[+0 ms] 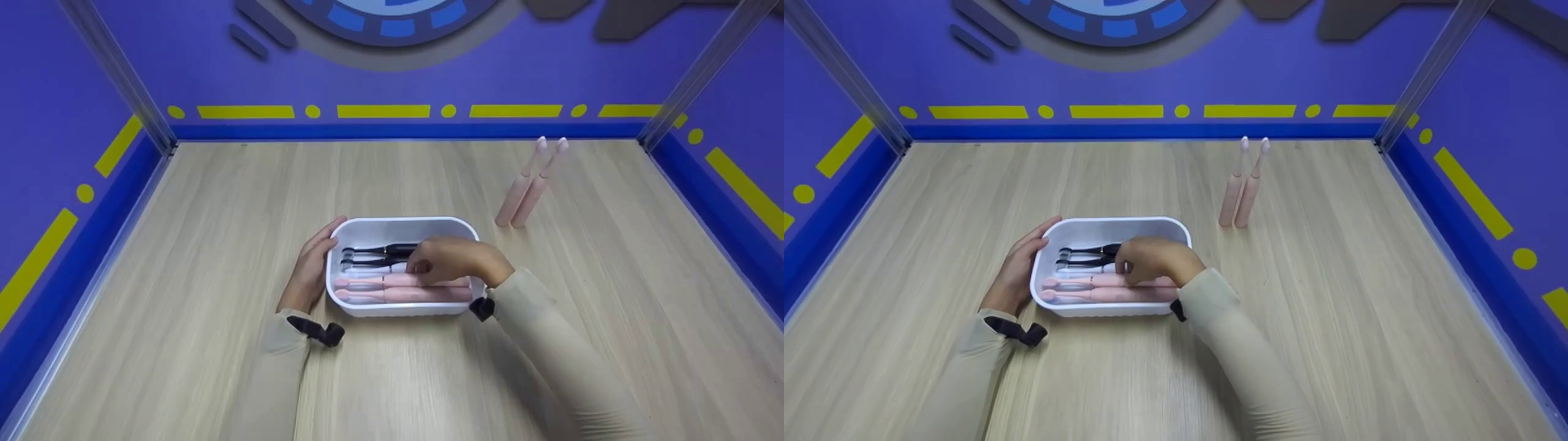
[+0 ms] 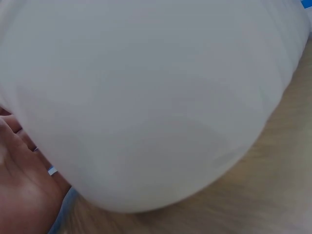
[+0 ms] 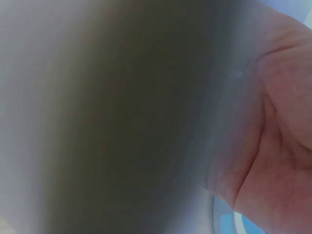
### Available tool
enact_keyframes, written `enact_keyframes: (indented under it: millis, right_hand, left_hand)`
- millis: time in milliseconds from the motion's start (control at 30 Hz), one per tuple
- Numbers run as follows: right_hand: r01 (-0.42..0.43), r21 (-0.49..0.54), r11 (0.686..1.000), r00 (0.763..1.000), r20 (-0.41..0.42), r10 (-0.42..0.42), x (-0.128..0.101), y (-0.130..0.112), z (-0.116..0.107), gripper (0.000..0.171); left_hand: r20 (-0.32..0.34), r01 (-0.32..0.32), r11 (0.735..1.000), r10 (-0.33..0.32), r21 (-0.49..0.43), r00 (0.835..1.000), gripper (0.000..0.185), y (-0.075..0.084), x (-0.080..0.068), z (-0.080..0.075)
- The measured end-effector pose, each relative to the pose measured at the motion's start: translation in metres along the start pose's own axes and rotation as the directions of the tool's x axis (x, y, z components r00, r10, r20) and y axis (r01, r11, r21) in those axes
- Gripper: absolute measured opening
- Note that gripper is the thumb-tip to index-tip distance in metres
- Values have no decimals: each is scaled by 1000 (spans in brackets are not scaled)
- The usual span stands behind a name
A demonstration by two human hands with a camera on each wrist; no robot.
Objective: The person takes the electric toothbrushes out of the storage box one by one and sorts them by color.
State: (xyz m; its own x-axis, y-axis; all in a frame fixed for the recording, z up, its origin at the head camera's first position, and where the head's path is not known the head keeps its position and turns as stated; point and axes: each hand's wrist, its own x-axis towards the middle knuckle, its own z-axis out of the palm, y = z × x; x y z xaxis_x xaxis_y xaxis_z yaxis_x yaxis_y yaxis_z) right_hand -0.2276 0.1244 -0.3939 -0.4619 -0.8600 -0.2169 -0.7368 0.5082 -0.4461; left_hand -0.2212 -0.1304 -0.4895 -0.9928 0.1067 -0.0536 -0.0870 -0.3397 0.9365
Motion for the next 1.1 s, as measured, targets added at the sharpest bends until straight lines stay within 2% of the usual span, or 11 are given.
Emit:
enact_keyframes:
  millis: [333,467,633,1100]
  right_hand:
    - [-60,20,998,998,26,60,-7,2,-3,17]
    - [-30,25,999,999,18,29,-10,2,-6,17]
    - [20,18,1000,1000,9,-20,-12,1,-10,16]
    - [21,2,1000,999,26,-21,-14,3,-10,10]
  left_hand:
    - [17,4,1000,-4,-16,1000,49,1,0,1]
    - [27,-7,1000,7,-25,1000,49,1,0,1]
    - [3,-7,1000,7,-12,1000,48,1,1,2]
    - [31,-13,1000,13,1,999,49,0,0,-2]
